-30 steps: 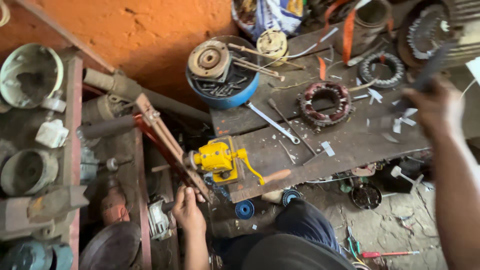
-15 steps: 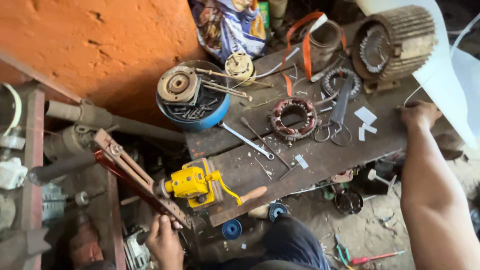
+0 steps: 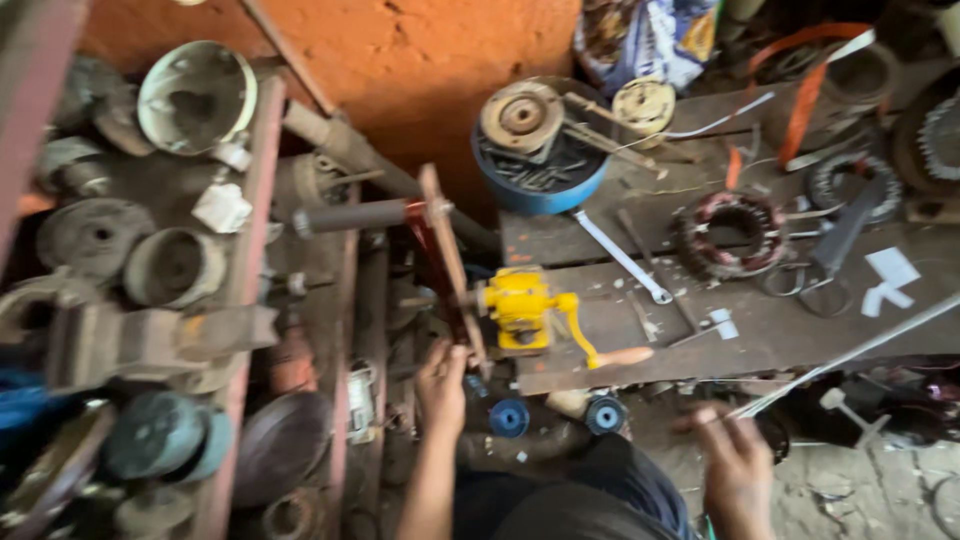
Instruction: The person operates a manual wire winding machine to wrap copper wire around a cylindrical core. They turn a yellow crank to rotate the core and guide the wire with their hands to ensure even layers. The person pauses to adjust the wire and uses a tool to cut the wire at the end of the process.
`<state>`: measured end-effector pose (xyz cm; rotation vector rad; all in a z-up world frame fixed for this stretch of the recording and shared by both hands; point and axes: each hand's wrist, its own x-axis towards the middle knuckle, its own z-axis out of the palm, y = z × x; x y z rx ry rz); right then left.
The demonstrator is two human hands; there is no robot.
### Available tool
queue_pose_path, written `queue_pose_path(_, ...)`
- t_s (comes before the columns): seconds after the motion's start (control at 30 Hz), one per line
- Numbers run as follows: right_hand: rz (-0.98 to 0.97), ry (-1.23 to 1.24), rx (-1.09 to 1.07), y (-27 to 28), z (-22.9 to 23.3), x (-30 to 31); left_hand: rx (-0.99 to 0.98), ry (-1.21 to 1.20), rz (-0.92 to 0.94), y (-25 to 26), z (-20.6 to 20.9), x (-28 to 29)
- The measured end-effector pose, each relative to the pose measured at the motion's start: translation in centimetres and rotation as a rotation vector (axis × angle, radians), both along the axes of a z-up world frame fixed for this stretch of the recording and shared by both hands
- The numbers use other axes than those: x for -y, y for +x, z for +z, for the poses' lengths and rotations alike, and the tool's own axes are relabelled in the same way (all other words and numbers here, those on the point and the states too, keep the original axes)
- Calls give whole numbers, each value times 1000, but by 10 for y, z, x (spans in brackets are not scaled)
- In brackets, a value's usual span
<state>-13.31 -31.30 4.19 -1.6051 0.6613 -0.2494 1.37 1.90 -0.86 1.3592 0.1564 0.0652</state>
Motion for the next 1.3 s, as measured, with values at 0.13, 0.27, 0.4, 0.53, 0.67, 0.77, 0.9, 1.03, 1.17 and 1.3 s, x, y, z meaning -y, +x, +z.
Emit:
queue_pose_path(0.13, 309, 421, 57, -11, 10, -97, 147, -8, -44, -11, 26, -10)
queue_pose_path(0.27, 215, 725, 261, -14, 49, -141, 372, 166, -5, -52, 74, -24)
queue_pose_path(0.4, 408, 1090, 490, -11, 93, -168, 415, 60, -817, -71, 120, -36)
queue_pose_path(0.53, 440, 730, 307, 0, 115, -161, -6, -395, -1285, -77, 123, -11)
queue_pose_path(0.67, 565, 222, 76, 14, 111, -144, 356, 120, -1126, -67, 78, -16)
queue_pose_path(0.77, 673, -14, 15, 9, 101, -133, 71, 52, -959, -71, 30, -51)
queue_pose_path(0.9, 772, -148, -22, 1, 89, -126, 6, 428, -785, -97, -11, -101)
queue_pose_path(1.03, 787, -220, -91, 3, 85, -114, -125, 563, -542, -112, -11, -149)
queue_pose_path(1.17, 596, -278, -214, 6, 81, -101, -71, 796, -378, -110, 21, -173)
queue_pose_path(1.3, 465, -318, -326, 5, 79, -73, 122, 781, -500, -111, 56, -142)
